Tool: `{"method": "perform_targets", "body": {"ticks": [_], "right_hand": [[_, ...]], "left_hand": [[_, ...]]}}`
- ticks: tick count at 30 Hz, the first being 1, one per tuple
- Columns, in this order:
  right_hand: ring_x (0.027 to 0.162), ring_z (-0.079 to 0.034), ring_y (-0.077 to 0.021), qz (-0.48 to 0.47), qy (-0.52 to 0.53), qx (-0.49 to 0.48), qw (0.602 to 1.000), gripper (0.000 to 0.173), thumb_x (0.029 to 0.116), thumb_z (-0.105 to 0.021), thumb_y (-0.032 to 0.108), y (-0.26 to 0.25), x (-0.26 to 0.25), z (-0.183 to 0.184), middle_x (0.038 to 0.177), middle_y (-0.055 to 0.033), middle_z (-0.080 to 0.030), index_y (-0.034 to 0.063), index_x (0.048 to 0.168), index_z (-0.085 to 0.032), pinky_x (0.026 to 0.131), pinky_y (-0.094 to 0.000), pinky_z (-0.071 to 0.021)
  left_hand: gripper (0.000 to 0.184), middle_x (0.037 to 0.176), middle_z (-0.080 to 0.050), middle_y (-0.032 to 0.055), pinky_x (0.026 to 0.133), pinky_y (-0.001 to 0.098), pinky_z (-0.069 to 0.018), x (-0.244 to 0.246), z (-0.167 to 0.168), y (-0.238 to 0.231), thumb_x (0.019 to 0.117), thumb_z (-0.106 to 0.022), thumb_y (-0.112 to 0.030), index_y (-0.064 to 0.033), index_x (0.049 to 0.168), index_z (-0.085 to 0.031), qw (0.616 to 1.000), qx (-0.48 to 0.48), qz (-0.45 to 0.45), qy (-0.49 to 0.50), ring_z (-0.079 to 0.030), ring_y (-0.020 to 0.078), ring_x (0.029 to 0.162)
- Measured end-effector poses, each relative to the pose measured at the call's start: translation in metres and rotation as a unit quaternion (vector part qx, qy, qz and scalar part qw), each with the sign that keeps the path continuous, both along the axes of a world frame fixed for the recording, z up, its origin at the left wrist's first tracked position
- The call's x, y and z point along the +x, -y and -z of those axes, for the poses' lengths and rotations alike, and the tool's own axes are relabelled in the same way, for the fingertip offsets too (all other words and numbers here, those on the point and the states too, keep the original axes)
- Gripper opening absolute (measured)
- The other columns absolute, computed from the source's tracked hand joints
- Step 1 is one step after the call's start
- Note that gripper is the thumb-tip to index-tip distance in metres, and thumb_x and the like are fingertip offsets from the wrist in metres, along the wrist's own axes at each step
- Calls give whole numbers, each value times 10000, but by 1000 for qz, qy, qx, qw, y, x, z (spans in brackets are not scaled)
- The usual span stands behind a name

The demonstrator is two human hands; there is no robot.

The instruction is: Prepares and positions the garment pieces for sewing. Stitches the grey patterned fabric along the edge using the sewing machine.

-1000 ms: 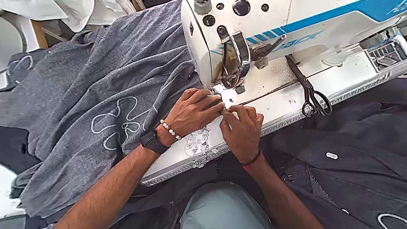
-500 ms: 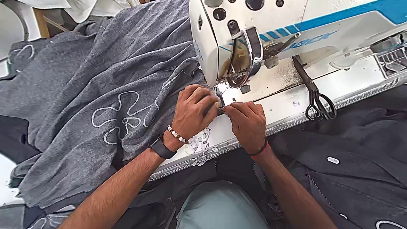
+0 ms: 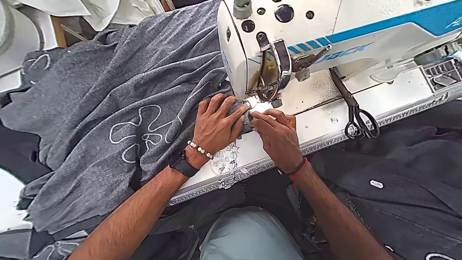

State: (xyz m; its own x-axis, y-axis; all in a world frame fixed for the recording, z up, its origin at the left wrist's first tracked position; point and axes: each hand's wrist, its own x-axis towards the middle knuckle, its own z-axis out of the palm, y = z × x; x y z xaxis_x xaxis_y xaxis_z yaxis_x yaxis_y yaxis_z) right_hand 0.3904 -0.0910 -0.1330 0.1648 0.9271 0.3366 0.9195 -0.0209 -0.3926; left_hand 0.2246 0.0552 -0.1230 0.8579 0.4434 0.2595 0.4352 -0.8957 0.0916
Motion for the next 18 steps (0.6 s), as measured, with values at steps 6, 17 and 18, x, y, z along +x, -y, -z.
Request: {"method": "perform_targets", "body": {"ticks": [6,17,18], "right_hand": [[1052,-646,-243,-67,163,-85,981,238,1001,-539,59,-13,-5,-47,1180,-27,-735,144,1106,-735,879,-480,-404],[989,-680,-226,-7,121,-26,992,236,1001,-547,74,-33,-4,-20,1169,-21,-752,144,1121,-737,807,-440,-464],[1030,-667,-225,2,113,-18,993,220,1011,-548,104,-32,-3,-17,1168,-5,-749,161,1110,-737,825,-443,-453]], "left_hand": [[348,1358,-654,49,1105,497,-369,-5,-2,-5,1044,-496,-295,-204,1305,-708,997,-28,61,41,-521,297,1335],[312,1269,-684,38,1085,481,-369,-7,2,-25,1021,-511,-251,-197,1248,-719,996,5,78,45,-548,292,1275],[339,1270,-683,34,1087,479,-371,-7,2,-25,1024,-510,-257,-222,1297,-707,996,0,83,46,-551,286,1270]]}}
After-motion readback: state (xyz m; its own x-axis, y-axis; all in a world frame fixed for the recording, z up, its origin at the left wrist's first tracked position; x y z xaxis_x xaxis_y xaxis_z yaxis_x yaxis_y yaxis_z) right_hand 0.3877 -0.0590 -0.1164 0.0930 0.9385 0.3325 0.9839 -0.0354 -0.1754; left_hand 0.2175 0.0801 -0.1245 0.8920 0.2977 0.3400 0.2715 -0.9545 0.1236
